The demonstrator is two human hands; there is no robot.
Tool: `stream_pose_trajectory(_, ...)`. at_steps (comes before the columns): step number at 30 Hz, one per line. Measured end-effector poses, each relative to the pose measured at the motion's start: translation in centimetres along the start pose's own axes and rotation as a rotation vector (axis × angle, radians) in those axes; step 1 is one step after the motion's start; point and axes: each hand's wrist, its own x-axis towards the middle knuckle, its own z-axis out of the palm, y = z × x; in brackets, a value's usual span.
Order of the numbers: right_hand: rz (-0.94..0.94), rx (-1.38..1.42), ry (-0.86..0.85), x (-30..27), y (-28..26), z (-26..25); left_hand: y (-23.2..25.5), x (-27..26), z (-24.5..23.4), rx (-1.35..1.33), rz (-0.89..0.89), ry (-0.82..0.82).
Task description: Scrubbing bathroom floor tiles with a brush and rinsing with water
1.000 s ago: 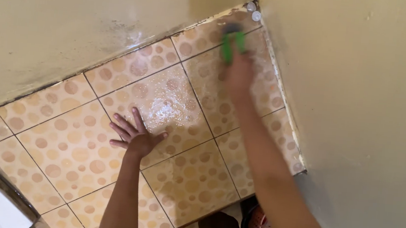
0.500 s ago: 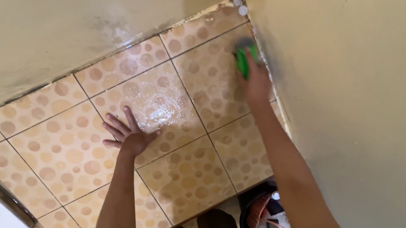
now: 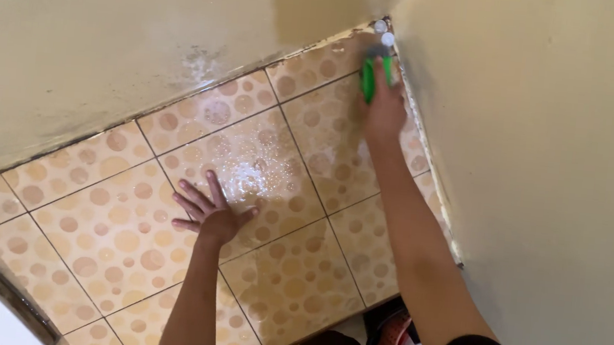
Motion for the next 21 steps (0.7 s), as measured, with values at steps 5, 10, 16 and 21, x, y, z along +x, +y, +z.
stream_pose_trajectory(5,0.012,0.062,-0.081,-1.3,-8.8,1.3,0.4,0.6,0.0,0.052,-0.104,-0.060)
stream_pose_trajectory(10,-0.261,-0.129,0.057,-10.2,-17.5,8.6,-0.4,1.0,1.5,0.016,0.017,0.055)
stream_pose_trajectory(16,-0.706,-0.129,0.505,-9.7,-15.2,13.4,0.6,0.3,0.3,0.016,-0.032,0.033)
stream_pose_trajectory(21,0.047,0.078,-0.036,0.6,-4.5,-0.9,0.3,1.0,0.1,0.035,-0.059,-0.051)
